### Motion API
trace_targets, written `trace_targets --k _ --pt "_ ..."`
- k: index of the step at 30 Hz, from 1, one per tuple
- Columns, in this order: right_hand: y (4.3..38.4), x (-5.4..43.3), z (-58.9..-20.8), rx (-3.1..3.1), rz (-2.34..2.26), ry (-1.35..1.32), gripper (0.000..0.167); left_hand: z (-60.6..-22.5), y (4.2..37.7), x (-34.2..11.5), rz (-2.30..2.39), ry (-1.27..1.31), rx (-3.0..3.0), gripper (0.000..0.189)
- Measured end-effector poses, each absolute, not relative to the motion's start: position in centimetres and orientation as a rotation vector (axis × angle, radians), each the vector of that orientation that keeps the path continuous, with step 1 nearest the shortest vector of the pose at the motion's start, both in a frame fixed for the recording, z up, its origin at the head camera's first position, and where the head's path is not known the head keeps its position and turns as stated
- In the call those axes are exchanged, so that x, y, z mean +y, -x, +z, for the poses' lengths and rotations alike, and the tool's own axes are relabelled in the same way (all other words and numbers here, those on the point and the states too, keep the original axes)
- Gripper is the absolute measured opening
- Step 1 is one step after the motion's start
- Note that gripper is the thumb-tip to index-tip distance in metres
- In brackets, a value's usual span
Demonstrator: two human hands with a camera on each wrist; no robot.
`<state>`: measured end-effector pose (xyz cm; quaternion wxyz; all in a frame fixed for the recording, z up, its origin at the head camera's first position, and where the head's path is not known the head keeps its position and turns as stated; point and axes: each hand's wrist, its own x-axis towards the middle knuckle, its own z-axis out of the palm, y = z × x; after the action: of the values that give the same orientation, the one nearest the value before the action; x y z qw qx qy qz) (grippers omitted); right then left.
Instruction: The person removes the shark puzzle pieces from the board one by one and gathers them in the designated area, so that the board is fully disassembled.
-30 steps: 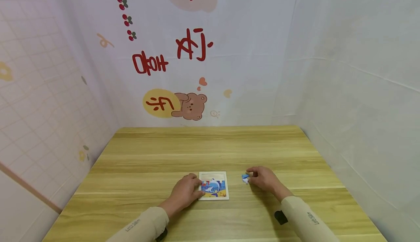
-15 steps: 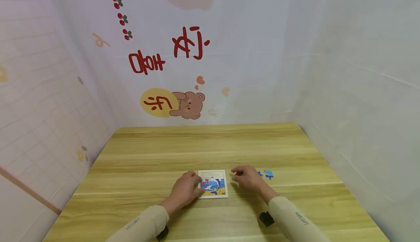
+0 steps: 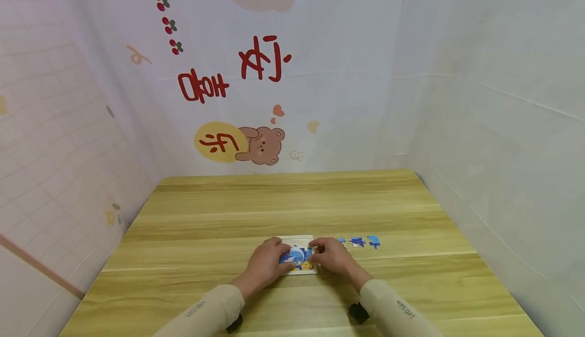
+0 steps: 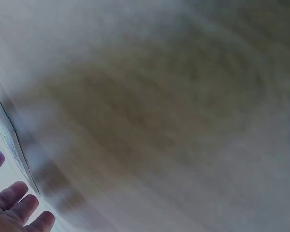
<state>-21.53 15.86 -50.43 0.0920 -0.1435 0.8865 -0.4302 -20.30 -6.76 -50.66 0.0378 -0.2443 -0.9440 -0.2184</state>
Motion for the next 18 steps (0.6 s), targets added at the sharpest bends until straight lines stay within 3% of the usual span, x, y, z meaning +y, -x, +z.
trace_targets --k 18 --pt "21.5 15.5 -50.1 2.710 -1.126 0.480 0.033 -50.5 20.1 -5.5 -0.510 0.709 -2.918 0.038"
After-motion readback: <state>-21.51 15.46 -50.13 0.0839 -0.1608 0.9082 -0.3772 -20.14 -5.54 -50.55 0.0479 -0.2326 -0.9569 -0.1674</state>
